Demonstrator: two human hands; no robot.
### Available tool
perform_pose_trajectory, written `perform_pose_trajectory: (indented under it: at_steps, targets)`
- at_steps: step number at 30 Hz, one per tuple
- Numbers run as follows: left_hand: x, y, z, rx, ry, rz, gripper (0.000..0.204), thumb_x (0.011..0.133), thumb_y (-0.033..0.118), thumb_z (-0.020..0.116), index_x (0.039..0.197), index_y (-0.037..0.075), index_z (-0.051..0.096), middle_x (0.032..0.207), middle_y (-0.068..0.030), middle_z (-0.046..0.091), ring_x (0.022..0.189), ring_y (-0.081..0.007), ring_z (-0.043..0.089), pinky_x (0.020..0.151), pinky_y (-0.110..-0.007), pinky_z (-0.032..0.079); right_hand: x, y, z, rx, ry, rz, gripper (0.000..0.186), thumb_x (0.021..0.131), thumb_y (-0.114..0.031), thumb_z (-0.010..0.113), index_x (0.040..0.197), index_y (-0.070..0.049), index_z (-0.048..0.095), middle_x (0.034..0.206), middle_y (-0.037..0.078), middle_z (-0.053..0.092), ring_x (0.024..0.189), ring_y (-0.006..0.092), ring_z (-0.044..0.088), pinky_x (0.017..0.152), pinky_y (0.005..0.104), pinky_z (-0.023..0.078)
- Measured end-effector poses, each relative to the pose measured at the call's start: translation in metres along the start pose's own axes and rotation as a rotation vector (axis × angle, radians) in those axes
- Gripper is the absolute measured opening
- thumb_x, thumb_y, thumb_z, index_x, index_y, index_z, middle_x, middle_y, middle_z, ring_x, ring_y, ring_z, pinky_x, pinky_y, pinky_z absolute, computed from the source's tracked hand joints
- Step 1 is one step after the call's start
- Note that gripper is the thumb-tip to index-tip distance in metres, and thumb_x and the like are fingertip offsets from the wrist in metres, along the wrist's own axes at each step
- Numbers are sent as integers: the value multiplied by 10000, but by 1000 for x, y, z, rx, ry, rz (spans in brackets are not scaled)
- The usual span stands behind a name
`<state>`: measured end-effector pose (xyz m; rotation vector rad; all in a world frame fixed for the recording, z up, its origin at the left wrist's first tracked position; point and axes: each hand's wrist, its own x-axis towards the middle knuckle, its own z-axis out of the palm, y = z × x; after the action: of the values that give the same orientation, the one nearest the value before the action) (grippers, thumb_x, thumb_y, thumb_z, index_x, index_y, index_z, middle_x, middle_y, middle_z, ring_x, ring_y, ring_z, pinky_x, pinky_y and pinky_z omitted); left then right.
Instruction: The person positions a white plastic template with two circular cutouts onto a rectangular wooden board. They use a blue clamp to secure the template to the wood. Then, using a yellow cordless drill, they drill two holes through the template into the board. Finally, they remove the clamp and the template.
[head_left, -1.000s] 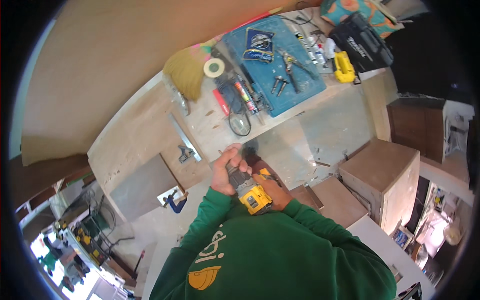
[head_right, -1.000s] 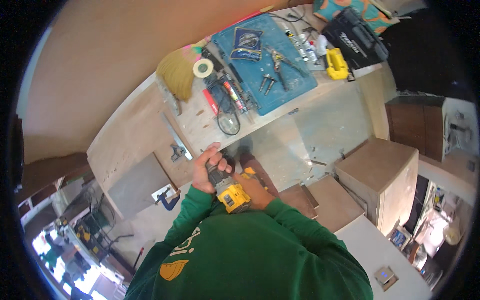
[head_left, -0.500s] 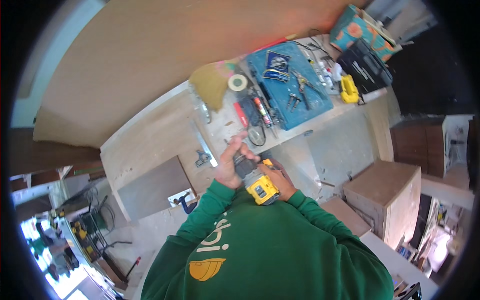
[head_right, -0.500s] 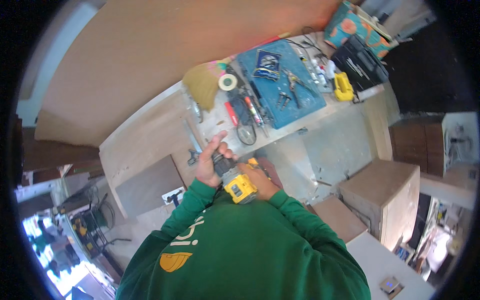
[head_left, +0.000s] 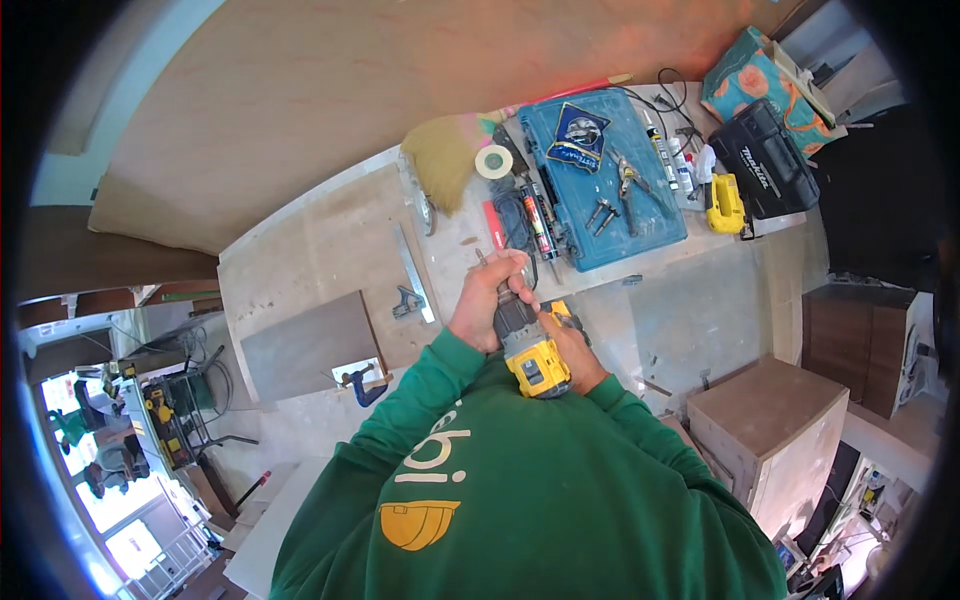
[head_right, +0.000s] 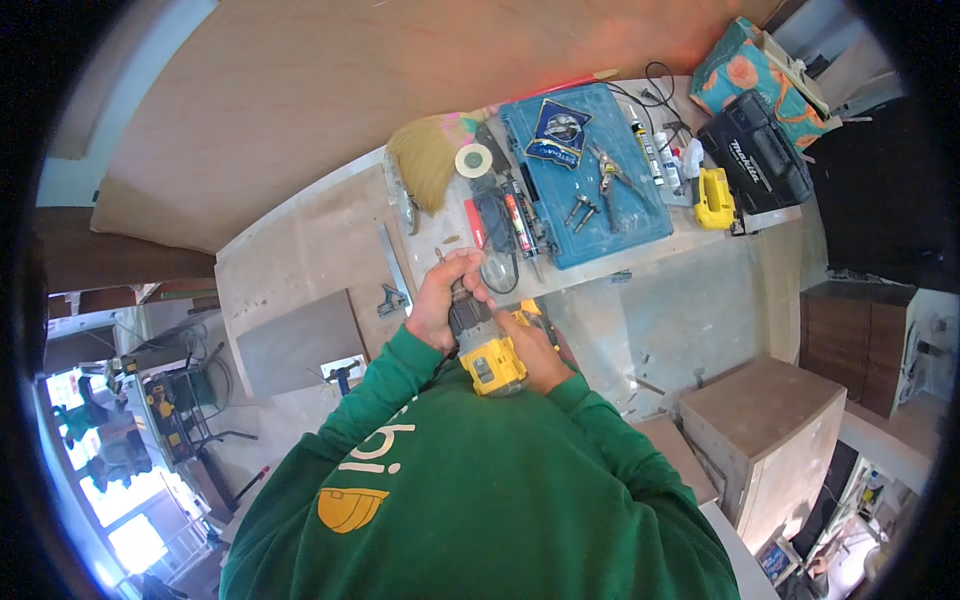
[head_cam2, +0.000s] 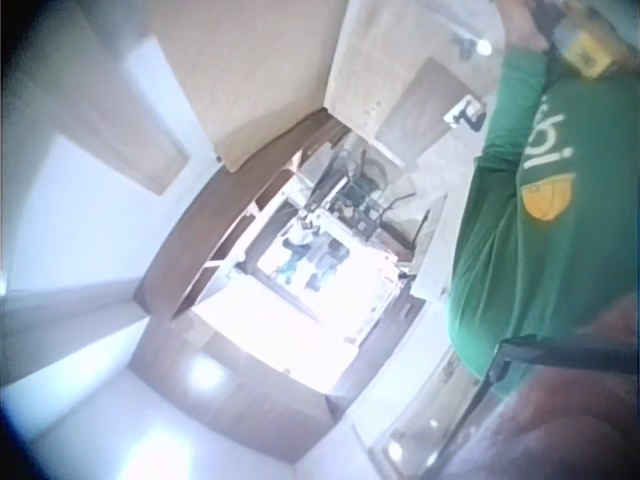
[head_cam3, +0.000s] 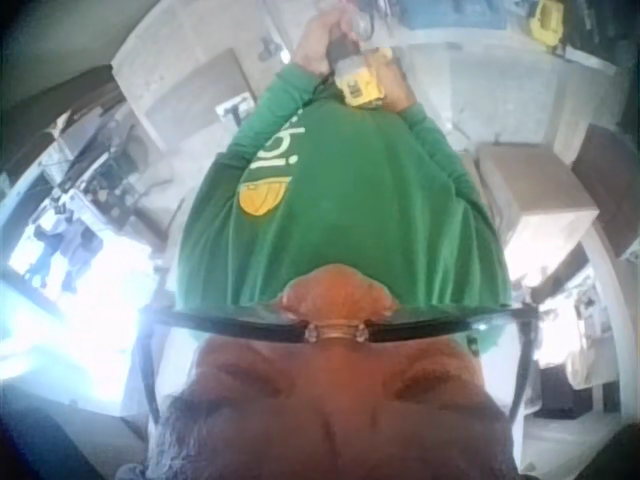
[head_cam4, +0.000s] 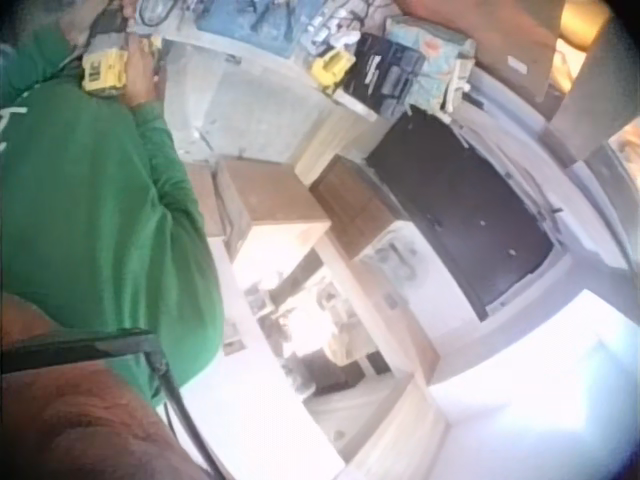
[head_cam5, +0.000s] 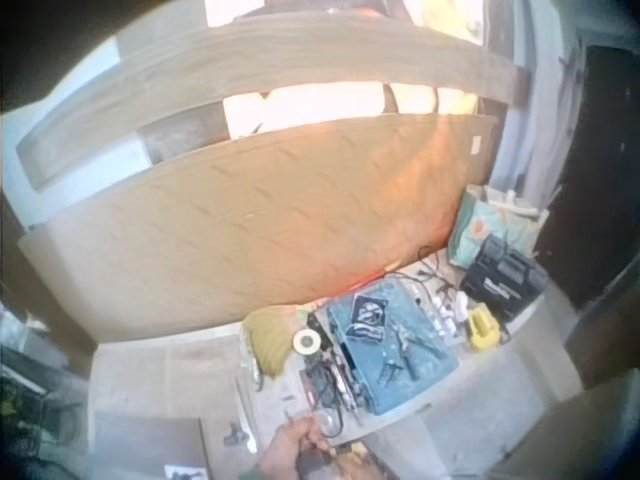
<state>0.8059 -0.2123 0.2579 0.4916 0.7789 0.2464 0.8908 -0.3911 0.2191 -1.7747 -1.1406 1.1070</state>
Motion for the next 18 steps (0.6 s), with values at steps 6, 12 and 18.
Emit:
perform_pose_trajectory:
  at_steps: [6,12,18]
  targets:
    - [16,5,17,-34,43,-11,437,1061,472,582,1200,59,610,781,-7,608,720,-218,675,739,-399,600,8,24,-27,62,16,-163,613,859,-191,759,1397,-91,484,1201,247,677,1102,433,676,927,472,520]
    - [53,47,-62,712,174,141,366,1064,403,584,1124,51,662,831,-37,645,731,-178,665,711,-359,570,11,-4,-54,-103,-66,-221,596,827,-209,754,1352,-56,517,1028,255,707,995,453,690,818,523,528]
    - [58,78,-2,968,-308,50,316,1074,332,581,1162,39,658,943,-24,625,856,-145,657,778,-304,548,25,-23,-74,-608,-107,-358,314,814,-134,702,1097,-53,595,796,172,691,804,400,718,697,531,544]
